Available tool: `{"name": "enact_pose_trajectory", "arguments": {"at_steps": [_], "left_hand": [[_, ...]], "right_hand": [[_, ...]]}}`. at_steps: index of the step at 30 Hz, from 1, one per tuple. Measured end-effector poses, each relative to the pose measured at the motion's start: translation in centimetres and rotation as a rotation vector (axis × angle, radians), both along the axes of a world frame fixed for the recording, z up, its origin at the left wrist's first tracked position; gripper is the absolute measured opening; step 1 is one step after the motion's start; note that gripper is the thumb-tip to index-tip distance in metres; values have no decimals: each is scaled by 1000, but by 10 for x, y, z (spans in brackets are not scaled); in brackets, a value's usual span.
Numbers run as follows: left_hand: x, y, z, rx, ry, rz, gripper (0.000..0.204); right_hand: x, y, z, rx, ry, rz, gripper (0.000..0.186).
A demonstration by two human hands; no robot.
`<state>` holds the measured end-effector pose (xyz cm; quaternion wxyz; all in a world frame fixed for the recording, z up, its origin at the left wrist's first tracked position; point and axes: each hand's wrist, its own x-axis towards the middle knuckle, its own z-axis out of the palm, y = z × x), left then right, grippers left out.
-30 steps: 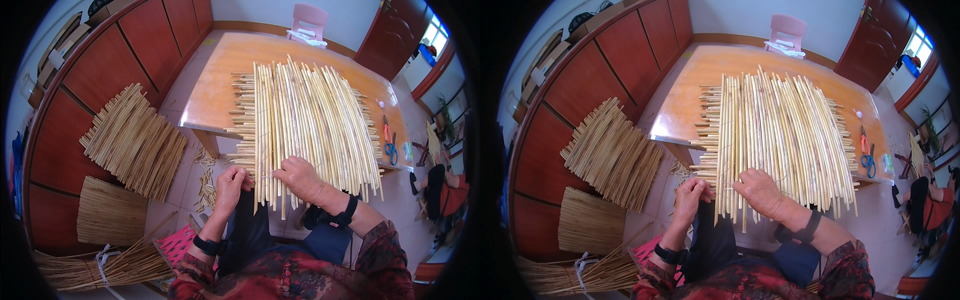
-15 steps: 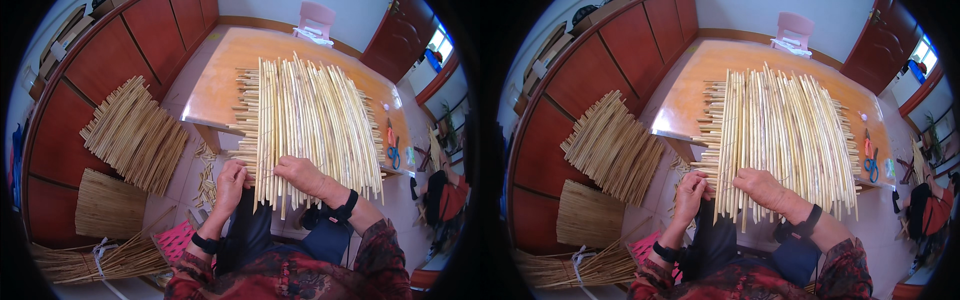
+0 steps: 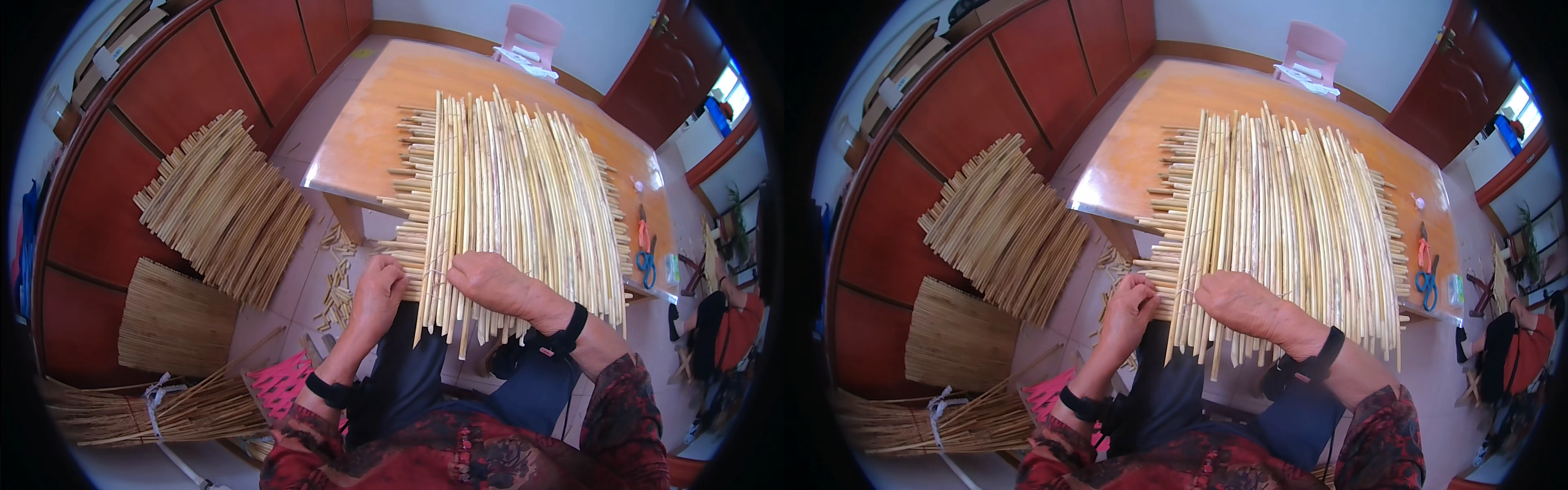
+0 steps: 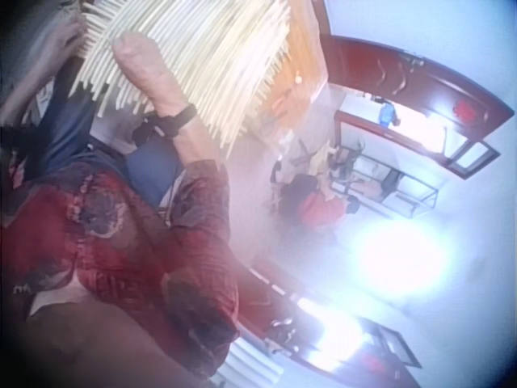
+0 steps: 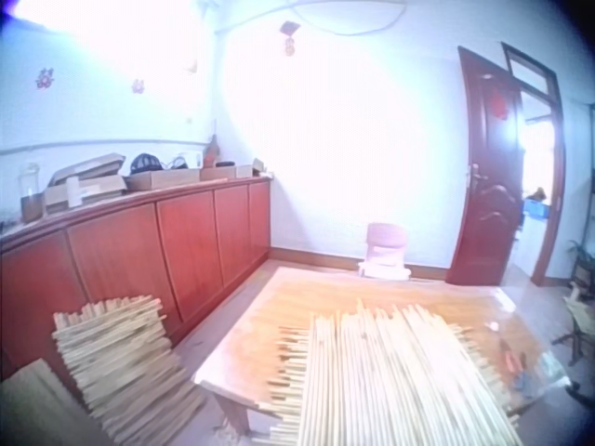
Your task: The person weaves thin bamboo strips together by threading a white string through holes in the strips, aligning them side-by-side on a table.
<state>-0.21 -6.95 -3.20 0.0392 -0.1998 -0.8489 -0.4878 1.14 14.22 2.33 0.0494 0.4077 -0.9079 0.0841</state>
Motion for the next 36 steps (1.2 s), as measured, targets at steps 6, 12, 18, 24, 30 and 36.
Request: {"name": "enact_pose_trajectory", "arguments": {"at_steps": [6,12,18,24,30,36], "left_hand": [[2,0,3,76,-14,-5,7],[3,-1,-4,130,-86,6,7],[2,-3,-8,137,-55,15,5],[4,-3,-1,155,-56,-9,7],[3,-5,-1,103,38,-61,5],[-9,-6,-6,157,-189,-39,6]], "right_hand": [[9,-10,3,31,-117,-165,5],[13,-19,2,27,-162,-289,7],[4,-16,-2,-79,-112,-138,7],[-1,-19,-6,-70,-16,40,6],[3,-28,-5,-16,3,-75,5],[4,-33,-4,42,50,-35,5]]}}
